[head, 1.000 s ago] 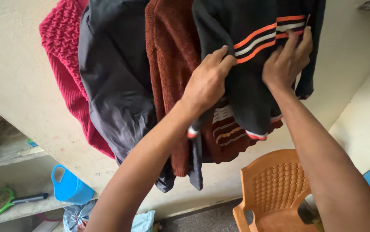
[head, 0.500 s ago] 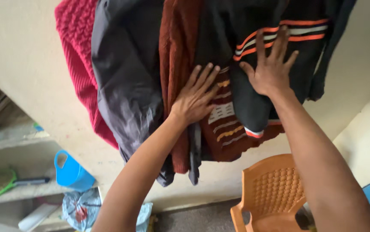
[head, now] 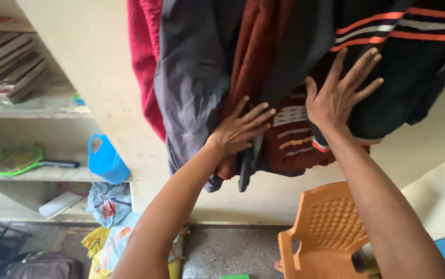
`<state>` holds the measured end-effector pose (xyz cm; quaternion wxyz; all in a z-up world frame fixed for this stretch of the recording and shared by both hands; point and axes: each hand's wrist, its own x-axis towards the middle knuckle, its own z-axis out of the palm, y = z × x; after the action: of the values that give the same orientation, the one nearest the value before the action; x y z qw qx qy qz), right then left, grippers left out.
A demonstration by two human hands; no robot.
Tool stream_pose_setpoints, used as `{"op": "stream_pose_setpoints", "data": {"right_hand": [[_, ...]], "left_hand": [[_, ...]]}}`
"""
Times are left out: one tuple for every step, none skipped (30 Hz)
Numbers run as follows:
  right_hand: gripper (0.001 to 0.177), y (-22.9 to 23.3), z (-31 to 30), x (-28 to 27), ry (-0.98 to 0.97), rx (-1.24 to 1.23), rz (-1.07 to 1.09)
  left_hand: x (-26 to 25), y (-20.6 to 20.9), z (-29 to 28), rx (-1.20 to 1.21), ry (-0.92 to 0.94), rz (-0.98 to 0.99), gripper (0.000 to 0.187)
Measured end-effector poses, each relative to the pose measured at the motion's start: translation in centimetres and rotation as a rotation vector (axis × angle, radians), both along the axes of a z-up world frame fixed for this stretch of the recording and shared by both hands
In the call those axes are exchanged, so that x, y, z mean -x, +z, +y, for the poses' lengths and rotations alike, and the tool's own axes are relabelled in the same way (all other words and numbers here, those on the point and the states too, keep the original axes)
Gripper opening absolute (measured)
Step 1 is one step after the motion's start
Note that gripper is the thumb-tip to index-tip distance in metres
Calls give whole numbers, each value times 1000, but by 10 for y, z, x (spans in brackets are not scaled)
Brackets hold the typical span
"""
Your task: The person buttons a pink cardigan hanging on a wall hook, then picks up a black jacket, a brown sweater, and a black hoodie from a bed, placing each on the same hook. Finally, the person arranges shoes on a shoe rack and places a backpack and a bag on top of the rack.
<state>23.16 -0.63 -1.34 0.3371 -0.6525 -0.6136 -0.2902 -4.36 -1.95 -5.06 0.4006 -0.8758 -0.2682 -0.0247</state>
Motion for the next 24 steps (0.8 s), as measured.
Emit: {"op": "stream_pose_setpoints", "data": {"right_hand": [[90,-1,-3,9,8,-2,26],[90,-1,-5,15,10,-5,53],[88,0,-6,20,15,-36,51],[85,-1,-6,26,17,-66,52],[83,-2,-5,31,18,-95,53],[79,-5,-5,36,55,-150,59],[76,-6,-4,40,93,-204,63],[73,-7,-4,44,133,-265,67],[71,-8,-7,49,194,-286,78],[70,-11,-14,53,249,-306,90],[68,-12,-21,59,304,-326,101],[73,-11,-27,66,273,-319,58],[78,-9,-34,74,242,-311,15],[84,-5,-42,82,209,-305,-31],[83,-1,-50,91,161,-120,-21],[82,3,-58,100,113,66,-12],[82,6,-66,106,67,251,-2],[85,10,-68,111,48,355,114],[88,17,-66,116,28,457,231],[92,20,-65,120,8,558,351],[78,21,-68,120,-61,527,293],[65,21,-71,119,-127,497,236],[52,19,-74,118,-193,467,177],[49,16,-77,119,-133,314,152]], "left_hand": [[5,0,-2,-39,-69,-36,90],[9,0,-3,-80,-143,-71,91],[13,1,-7,-100,-178,-122,92],[17,0,-12,-119,-216,-169,93],[21,1,-17,-137,-255,-217,94],[24,3,-22,-172,-214,-307,92],[26,6,-27,-207,-173,-397,91],[30,11,-30,-248,-131,-487,89],[35,15,-35,-250,-77,-578,89],[39,18,-40,-248,-28,-667,89],[45,21,-45,-245,22,-756,90],[52,21,-47,-49,105,-717,92],[61,21,-47,144,187,-673,94],[70,18,-45,336,265,-625,97],[78,13,-43,371,272,-539,99],[82,7,-40,406,277,-454,102],[86,0,-38,439,281,-368,105],[90,-7,-39,396,293,-310,95],[94,-12,-42,351,304,-252,85],[98,-14,-46,307,316,-192,76],[100,-12,-48,490,339,-222,60],[101,-6,-49,673,360,-245,46],[102,-1,-52,856,376,-263,39],[103,4,-57,720,280,-287,33]]}}
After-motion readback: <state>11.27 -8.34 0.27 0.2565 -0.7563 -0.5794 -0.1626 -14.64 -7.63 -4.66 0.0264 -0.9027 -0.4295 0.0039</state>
